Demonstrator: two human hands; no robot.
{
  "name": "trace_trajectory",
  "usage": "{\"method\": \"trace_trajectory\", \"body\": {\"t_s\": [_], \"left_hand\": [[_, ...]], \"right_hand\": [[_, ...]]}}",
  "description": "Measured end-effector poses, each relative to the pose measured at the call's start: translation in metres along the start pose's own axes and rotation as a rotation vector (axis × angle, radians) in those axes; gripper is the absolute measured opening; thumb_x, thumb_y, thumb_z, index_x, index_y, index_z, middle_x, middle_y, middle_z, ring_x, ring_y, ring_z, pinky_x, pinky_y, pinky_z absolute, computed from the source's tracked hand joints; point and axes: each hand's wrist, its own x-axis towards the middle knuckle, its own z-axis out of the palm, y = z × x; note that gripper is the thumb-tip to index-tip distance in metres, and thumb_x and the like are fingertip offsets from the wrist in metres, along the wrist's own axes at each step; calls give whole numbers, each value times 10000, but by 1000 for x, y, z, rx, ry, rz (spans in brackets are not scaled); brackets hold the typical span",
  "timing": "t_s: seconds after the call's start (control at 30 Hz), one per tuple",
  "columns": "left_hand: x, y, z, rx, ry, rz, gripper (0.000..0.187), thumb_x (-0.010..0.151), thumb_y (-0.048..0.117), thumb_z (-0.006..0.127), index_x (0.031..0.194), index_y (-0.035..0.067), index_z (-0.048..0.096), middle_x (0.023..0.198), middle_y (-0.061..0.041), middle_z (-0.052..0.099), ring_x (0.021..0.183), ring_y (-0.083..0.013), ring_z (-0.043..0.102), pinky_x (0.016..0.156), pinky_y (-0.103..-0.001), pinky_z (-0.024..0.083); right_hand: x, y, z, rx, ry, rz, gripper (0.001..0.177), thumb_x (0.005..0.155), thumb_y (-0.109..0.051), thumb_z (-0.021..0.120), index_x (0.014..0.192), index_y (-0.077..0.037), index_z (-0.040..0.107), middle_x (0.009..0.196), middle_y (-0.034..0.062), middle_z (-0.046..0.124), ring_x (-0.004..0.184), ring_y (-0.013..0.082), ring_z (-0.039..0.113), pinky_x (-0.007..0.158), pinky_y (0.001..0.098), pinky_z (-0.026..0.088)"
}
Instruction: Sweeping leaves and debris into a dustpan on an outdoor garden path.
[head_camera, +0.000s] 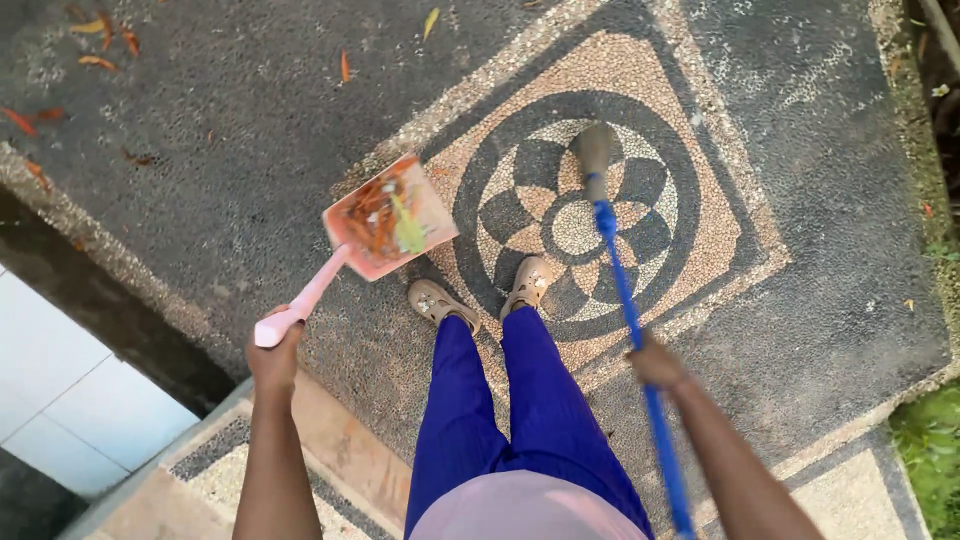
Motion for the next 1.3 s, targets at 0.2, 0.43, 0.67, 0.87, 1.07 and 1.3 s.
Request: {"method": "trace_trajectory", "body": {"t_s": [0.2, 0.43, 0.67, 0.87, 1.07, 1.3], "left_hand": [[25, -36, -17, -100, 166, 15, 386, 873, 32, 751, 1252, 13, 680, 1121, -31, 703, 972, -112, 657, 850, -252, 528], [35, -43, -33, -151, 212, -33, 412, 891, 40, 734, 1295, -2, 670, 1109, -40, 696, 921, -107, 636, 799, -250, 510], [60, -1, -36, -352, 304, -149, 444, 896, 45, 685, 1333, 7, 613, 1079, -38, 686, 860, -93, 636, 705, -239, 513], [123, 41, -25, -375, 367, -153, 477, 865, 50, 700, 1334, 13, 623, 1050, -40, 679, 825, -96, 619, 671, -236, 496], [182, 93, 0, -201, 389, -105, 472, 867, 62, 737, 1324, 13, 630, 1100, -39, 686, 893, -99, 636, 751, -244, 518], [250, 106, 12, -169, 400, -70, 451, 852, 58, 776, 1284, 9, 652, 1123, -45, 690, 953, -105, 652, 823, -248, 531]], "right_hand": [[-100, -38, 100, -23, -273, -174, 628, 876, -50, 569, 1474, -36, 379, 979, 211, 707, 519, 221, 658, 465, 348, 560], [-168, -93, 64, -190, -355, -246, 676, 911, -136, 615, 1515, -88, 315, 791, 174, 746, 462, 188, 657, 479, 314, 578], [-100, -157, -35, 31, -32, -175, 706, 887, -175, 596, 1532, -118, 315, 992, 67, 734, 559, 166, 567, 528, 311, 519], [68, -225, -159, 372, 169, -361, 263, 924, -143, 619, 1162, -31, 611, 725, 44, 579, 563, 151, 531, 501, 310, 441], [219, -237, -178, 337, 91, -216, 70, 912, -71, 611, 962, -68, 564, 701, 59, 561, 528, 163, 526, 461, 341, 442], [32, -358, -48, -318, -86, -255, 611, 891, -95, 630, 1457, -53, 404, 940, 224, 707, 665, 350, 736, 606, 461, 598]]}}
